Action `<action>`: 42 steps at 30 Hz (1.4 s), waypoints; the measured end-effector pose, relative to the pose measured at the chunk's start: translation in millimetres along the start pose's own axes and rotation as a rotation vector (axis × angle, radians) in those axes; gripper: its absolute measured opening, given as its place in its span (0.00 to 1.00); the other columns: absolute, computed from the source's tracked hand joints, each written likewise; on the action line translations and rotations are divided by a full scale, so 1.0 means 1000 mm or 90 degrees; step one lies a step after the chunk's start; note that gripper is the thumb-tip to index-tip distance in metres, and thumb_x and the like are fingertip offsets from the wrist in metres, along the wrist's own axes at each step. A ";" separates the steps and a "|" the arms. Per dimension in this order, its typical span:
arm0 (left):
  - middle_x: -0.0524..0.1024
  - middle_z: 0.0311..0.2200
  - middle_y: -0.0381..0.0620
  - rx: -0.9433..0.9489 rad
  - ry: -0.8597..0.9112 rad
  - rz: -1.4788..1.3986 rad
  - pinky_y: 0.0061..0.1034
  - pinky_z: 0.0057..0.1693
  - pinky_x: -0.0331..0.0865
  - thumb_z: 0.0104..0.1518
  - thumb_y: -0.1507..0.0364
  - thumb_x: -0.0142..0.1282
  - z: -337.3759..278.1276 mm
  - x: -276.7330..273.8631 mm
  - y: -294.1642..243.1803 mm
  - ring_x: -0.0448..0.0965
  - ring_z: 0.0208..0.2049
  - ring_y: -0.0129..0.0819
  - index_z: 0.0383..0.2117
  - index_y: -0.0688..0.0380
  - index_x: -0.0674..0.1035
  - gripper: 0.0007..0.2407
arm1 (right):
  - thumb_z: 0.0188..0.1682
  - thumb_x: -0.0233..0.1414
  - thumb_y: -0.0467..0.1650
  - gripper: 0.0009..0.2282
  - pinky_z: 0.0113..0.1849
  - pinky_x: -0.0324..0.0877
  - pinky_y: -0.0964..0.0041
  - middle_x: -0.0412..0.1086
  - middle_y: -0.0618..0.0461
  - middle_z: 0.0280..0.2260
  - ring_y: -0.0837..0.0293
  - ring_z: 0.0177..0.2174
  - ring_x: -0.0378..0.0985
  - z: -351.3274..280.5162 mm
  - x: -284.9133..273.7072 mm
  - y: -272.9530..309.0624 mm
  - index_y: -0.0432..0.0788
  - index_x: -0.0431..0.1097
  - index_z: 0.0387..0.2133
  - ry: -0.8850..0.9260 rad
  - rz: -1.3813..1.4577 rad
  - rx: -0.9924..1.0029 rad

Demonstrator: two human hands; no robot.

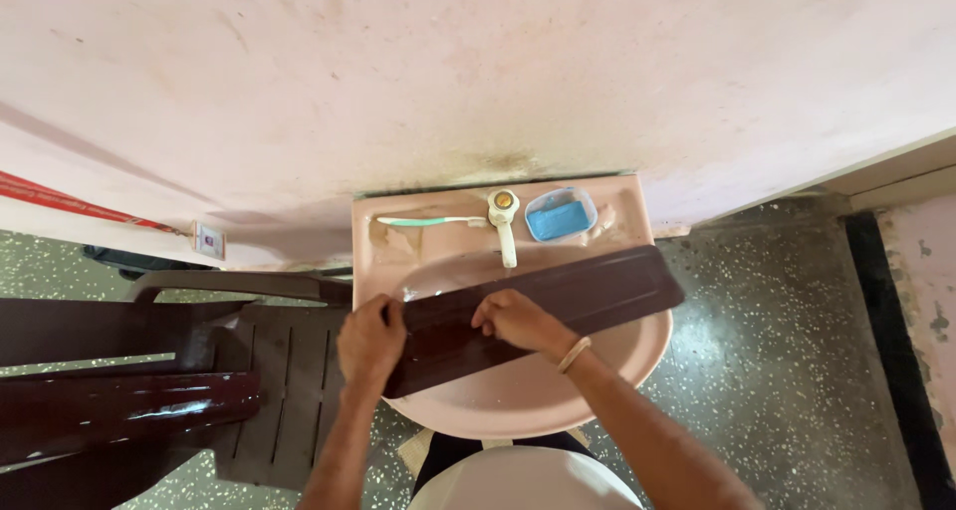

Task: The person scrubs a dark brown plastic chair armrest with a toothbrush and soap in a sink. They repeatedly apply soap and scrub the surface, then rinse the toothbrush under running water.

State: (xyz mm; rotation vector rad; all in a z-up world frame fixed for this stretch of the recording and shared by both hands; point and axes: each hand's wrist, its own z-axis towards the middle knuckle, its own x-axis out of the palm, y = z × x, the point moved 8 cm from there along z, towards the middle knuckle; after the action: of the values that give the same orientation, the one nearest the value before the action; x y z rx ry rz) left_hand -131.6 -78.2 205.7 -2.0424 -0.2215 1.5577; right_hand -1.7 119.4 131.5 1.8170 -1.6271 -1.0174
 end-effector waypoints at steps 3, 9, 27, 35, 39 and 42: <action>0.81 0.29 0.57 0.025 -0.054 0.013 0.51 0.40 0.72 0.60 0.64 0.55 -0.005 -0.033 -0.004 0.79 0.34 0.61 0.28 0.55 0.82 0.10 | 0.54 0.43 0.29 0.14 0.39 0.74 0.60 0.76 0.43 0.28 0.52 0.32 0.81 -0.017 0.002 0.025 0.35 0.76 0.29 -0.066 -0.090 -0.008; 0.80 0.27 0.58 0.029 -0.091 0.065 0.52 0.39 0.72 0.60 0.63 0.56 -0.012 -0.091 -0.015 0.79 0.33 0.62 0.26 0.54 0.82 0.11 | 0.48 0.46 0.23 0.09 0.44 0.71 0.55 0.76 0.39 0.36 0.43 0.39 0.79 -0.050 -0.004 0.062 0.34 0.77 0.32 -0.156 -0.146 -0.130; 0.81 0.25 0.38 0.193 -0.046 0.318 0.33 0.30 0.73 0.67 0.59 0.48 -0.032 -0.178 -0.121 0.81 0.20 0.34 0.27 0.47 0.82 0.14 | 0.54 0.45 0.32 0.15 0.44 0.74 0.53 0.74 0.34 0.41 0.44 0.40 0.79 -0.063 -0.090 -0.068 0.30 0.69 0.44 -0.240 0.033 0.069; 0.69 0.11 0.31 0.828 -0.371 0.264 0.15 0.20 0.53 0.65 0.51 0.53 -0.101 -0.154 -0.170 0.62 0.10 0.17 0.13 0.44 0.74 0.22 | 0.56 0.45 0.37 0.24 0.43 0.78 0.49 0.68 0.27 0.45 0.40 0.40 0.78 -0.043 -0.050 -0.108 0.23 0.58 0.52 -0.176 0.741 0.280; 0.66 0.12 0.34 0.893 -0.435 0.109 0.18 0.28 0.51 0.68 0.58 0.51 -0.115 -0.146 -0.144 0.63 0.13 0.22 0.11 0.47 0.67 0.23 | 0.56 0.44 0.28 0.16 0.39 0.78 0.57 0.71 0.35 0.43 0.48 0.36 0.78 -0.015 -0.034 -0.148 0.24 0.60 0.52 -0.187 0.844 0.118; 0.64 0.16 0.29 0.703 -0.536 -0.054 0.40 0.46 0.62 0.66 0.60 0.44 -0.088 -0.153 -0.115 0.61 0.20 0.21 0.13 0.38 0.69 0.18 | 0.55 0.42 0.23 0.12 0.35 0.78 0.62 0.72 0.41 0.42 0.54 0.33 0.78 -0.012 -0.025 -0.189 0.29 0.61 0.51 -0.252 0.901 0.103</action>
State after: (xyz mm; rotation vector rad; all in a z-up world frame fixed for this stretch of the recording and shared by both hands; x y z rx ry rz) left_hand -74.6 -79.7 408.8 -0.5001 0.2194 1.7959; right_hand 122.7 174.2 -2.5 0.1584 -2.5445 -0.5207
